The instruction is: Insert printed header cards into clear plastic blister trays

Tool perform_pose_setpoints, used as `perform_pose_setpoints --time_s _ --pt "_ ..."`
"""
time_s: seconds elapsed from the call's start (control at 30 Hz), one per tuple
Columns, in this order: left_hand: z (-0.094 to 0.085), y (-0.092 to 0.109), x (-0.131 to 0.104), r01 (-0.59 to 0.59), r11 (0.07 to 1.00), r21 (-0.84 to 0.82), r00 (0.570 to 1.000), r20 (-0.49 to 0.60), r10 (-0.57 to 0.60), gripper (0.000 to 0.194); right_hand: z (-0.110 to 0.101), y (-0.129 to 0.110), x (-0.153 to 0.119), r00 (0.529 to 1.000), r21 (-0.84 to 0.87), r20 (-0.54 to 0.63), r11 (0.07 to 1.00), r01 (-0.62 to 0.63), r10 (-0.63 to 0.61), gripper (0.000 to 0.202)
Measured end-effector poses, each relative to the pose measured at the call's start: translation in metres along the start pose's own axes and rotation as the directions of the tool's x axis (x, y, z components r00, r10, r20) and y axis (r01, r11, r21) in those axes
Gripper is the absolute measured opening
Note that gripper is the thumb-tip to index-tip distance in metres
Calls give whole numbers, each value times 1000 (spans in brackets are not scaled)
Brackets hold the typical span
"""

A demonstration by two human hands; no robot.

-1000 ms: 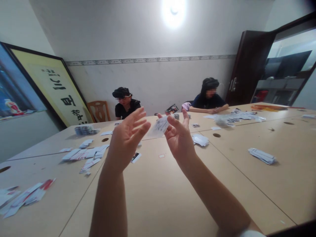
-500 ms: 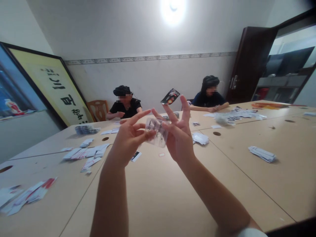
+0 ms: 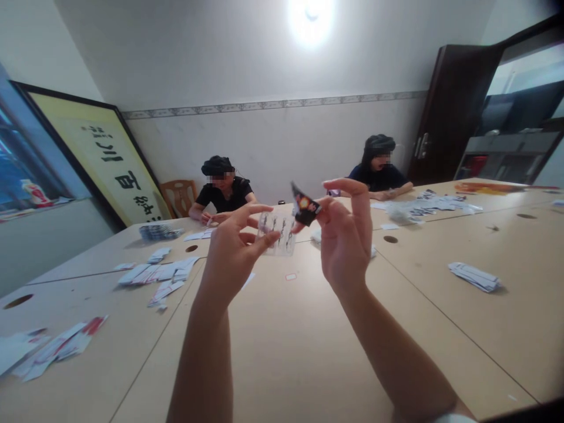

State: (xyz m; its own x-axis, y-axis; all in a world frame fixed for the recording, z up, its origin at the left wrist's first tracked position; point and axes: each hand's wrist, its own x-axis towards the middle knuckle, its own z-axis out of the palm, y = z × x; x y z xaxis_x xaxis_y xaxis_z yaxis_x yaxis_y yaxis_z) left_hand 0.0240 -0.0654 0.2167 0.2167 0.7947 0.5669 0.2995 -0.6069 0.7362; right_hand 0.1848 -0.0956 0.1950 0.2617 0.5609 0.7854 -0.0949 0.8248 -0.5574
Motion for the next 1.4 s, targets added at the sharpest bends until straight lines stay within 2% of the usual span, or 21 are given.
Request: perform_pose_setpoints --time_s 0.07,0.1,0.17,0.2,0.23,0.27,0.33,0.4,0.47,0.6,0.83,0.93,1.07,1.2,1.3,1.4 --pt "-1 0 0 1 1000 -18 1000 24 0 46 -5 -11 0 973 -95 228 995 -11 32 41" --pt "-1 0 0 3 999 -33 999 35 -2 45 -8 -16 1 924 -152 380 988 20 40 40" --pt "-2 2 0 4 997 -83 998 58 1 40 -17 -28 3 752 -240 657 960 143 52 32" --pt "-2 3 -1 3 994 -110 998 70 5 39 -21 -34 4 678 -258 733 943 211 49 25" --pt "-3 4 -2 0 991 -137 997 78 11 38 -26 -39 4 653 -268 756 929 254 39 21" --pt "-3 6 -3 -2 987 -159 996 88 16 38 -30 -44 5 673 -283 739 920 272 28 19" --pt "-2 8 -6 9 984 -178 993 114 12 41 -38 -50 6 786 -349 618 901 257 16 19" --pt "0 9 -7 31 988 -149 993 121 -13 43 -43 -52 6 894 -469 446 863 190 46 19" --pt "3 9 -7 57 993 -106 994 102 -46 44 -45 -49 7 945 -576 310 811 102 101 19" --pt "9 8 -5 99 980 -172 993 80 -86 47 -42 -39 9 954 -609 234 793 -8 189 20" --pt "13 10 -5 102 938 -330 984 174 -46 52 -33 -34 9 954 -523 210 849 -75 214 20" --pt "14 13 -8 126 921 -368 977 205 -51 43 -34 -37 9 971 -470 166 880 -74 170 18" --pt "13 14 -10 122 889 -441 974 225 -22 31 -34 -41 9 998 -396 35 917 -41 59 18" --pt "12 13 -12 98 874 -476 978 211 5 27 -33 -44 8 997 -341 -72 940 2 -28 37" --pt "12 14 -14 101 875 -474 977 214 3 24 -30 -45 8 997 -290 -64 957 28 -49 48" --pt "12 17 -16 94 890 -446 975 223 9 24 -26 -44 6 1000 -253 15 967 -19 24 40"
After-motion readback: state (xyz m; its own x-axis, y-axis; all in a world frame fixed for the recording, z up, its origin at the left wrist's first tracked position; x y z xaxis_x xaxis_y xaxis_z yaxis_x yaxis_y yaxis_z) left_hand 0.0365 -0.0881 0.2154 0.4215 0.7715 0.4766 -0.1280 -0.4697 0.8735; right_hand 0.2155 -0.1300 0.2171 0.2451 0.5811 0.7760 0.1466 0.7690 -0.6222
